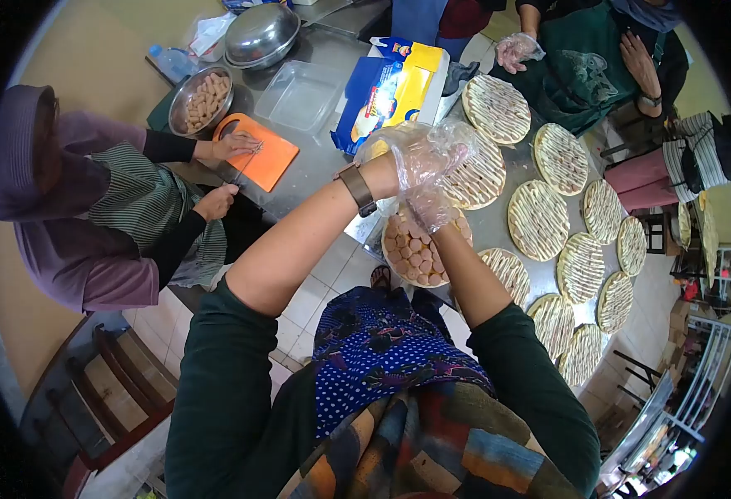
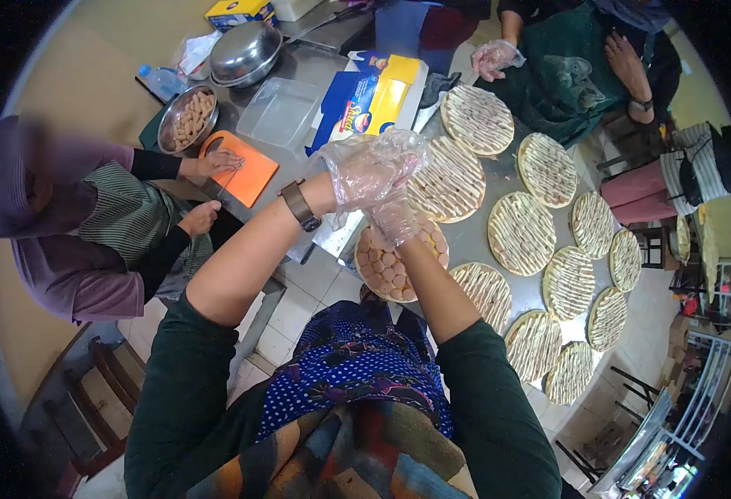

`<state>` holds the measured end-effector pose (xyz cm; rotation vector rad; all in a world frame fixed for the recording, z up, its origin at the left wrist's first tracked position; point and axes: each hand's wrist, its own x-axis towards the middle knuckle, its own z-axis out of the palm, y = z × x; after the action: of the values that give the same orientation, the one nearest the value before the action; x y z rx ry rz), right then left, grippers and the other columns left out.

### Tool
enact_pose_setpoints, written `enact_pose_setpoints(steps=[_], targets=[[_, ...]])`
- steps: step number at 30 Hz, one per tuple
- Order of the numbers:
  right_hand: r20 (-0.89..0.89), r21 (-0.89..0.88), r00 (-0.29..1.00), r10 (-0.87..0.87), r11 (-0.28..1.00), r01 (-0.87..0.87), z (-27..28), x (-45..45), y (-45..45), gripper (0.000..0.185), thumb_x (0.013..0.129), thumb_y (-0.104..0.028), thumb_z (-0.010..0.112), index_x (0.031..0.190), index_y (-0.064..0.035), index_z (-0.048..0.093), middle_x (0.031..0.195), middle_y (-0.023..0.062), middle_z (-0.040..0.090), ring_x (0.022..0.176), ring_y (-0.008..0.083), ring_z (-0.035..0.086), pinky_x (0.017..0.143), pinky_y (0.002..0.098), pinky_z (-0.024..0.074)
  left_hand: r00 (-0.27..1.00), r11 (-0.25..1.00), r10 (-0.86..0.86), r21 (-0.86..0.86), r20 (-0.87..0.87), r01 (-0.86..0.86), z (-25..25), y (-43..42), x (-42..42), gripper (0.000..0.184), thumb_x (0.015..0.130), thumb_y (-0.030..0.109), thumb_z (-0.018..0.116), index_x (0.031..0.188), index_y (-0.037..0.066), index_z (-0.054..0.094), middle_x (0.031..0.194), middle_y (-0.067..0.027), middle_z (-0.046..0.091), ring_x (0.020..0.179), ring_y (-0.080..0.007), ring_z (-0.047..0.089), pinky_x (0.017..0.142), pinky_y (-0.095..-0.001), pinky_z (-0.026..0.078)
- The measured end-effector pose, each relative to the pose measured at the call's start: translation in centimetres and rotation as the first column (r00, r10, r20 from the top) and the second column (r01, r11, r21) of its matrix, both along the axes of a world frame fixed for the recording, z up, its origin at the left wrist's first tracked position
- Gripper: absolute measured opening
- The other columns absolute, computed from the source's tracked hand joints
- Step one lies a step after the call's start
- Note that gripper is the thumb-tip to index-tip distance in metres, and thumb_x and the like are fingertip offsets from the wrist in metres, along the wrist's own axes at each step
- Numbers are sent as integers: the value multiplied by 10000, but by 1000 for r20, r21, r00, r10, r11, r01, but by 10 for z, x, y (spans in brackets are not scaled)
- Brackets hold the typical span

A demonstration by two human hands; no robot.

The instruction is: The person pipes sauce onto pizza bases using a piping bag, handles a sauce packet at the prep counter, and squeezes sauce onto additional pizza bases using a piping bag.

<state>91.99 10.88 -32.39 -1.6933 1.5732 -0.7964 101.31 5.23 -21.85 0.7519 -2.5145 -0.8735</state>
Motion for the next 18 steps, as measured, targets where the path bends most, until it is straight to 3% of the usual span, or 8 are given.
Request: enact_pose_setpoints(steps=[3, 5, 8, 9, 11, 13, 16, 18], targets=[[338, -36, 932, -129, 988, 150, -3, 0, -9, 410, 730, -90, 629, 1098, -12, 465, 1047, 111, 535, 954, 201, 513, 822, 320, 420, 999, 992, -29, -119, 23, 31, -9, -5, 2, 280, 893, 197, 336, 967, 3, 523, 988, -183, 538, 880, -320, 495, 810, -376, 379], [493, -5, 854, -165, 981, 193, -5, -8, -16, 402, 735, -81, 624, 1099, -13, 466, 1046, 104, 537, 950, 194, 516, 814, 319, 426, 994, 998, -64, 5, -84, 64, -10, -7, 3, 292, 894, 205, 333, 977, -5, 519, 995, -181, 538, 894, -320, 494, 824, -371, 378], [745, 192, 636, -200, 978, 83, -5, -17, -19, 393, 738, -53, 618, 1100, -15, 468, 1054, 100, 537, 951, 183, 516, 811, 312, 431, 999, 989, -37, 141, 14, 35, -35, -18, 6, 311, 892, 230, 345, 990, -10, 517, 1008, -184, 535, 924, -316, 492, 851, -361, 369], [555, 89, 825, -106, 994, 68, -6, -15, -17, 386, 751, -72, 598, 1108, -13, 465, 1082, 110, 523, 990, 203, 494, 851, 326, 399, 998, 983, -32, 183, 47, 23, -42, -20, 5, 318, 892, 238, 349, 995, -12, 516, 1013, -185, 534, 934, -315, 491, 861, -358, 366], [261, 5, 964, -43, 999, 43, -8, -7, -8, 371, 774, -110, 559, 1119, -12, 464, 1125, 127, 500, 1052, 236, 454, 916, 347, 340, 995, 974, -97, -208, -25, 90, -14, -8, 7, 331, 879, 263, 377, 998, -11, 518, 1014, -184, 537, 923, -308, 500, 851, -345, 374], [154, 27, 985, -81, 997, 77, -13, 4, 3, 360, 795, -145, 522, 1124, -11, 467, 1156, 144, 480, 1098, 264, 418, 966, 362, 285, 996, 995, -50, -90, -77, 43, -5, 0, 9, 321, 870, 252, 390, 1005, -9, 518, 1017, -183, 538, 926, -309, 500, 851, -346, 373], [-44, -322, 999, 4, 946, -18, -22, -6, -2, 362, 805, -157, 509, 1132, -8, 457, 1166, 157, 473, 1098, 266, 421, 956, 354, 301, 994, 998, -36, 44, -107, 41, -1, -2, 8, 304, 855, 228, 410, 1018, -5, 519, 1035, -178, 535, 943, -318, 496, 854, -357, 373], [391, 260, 910, -140, 965, 36, -14, -32, -25, 434, 810, -177, 501, 1199, -16, 397, 1229, 162, 413, 1118, 262, 409, 952, 352, 312, 993, 995, -77, 54, -94, 82, -7, -7, 8, 298, 850, 215, 417, 1026, -3, 519, 1050, -175, 531, 958, -325, 490, 856, -365, 373]])
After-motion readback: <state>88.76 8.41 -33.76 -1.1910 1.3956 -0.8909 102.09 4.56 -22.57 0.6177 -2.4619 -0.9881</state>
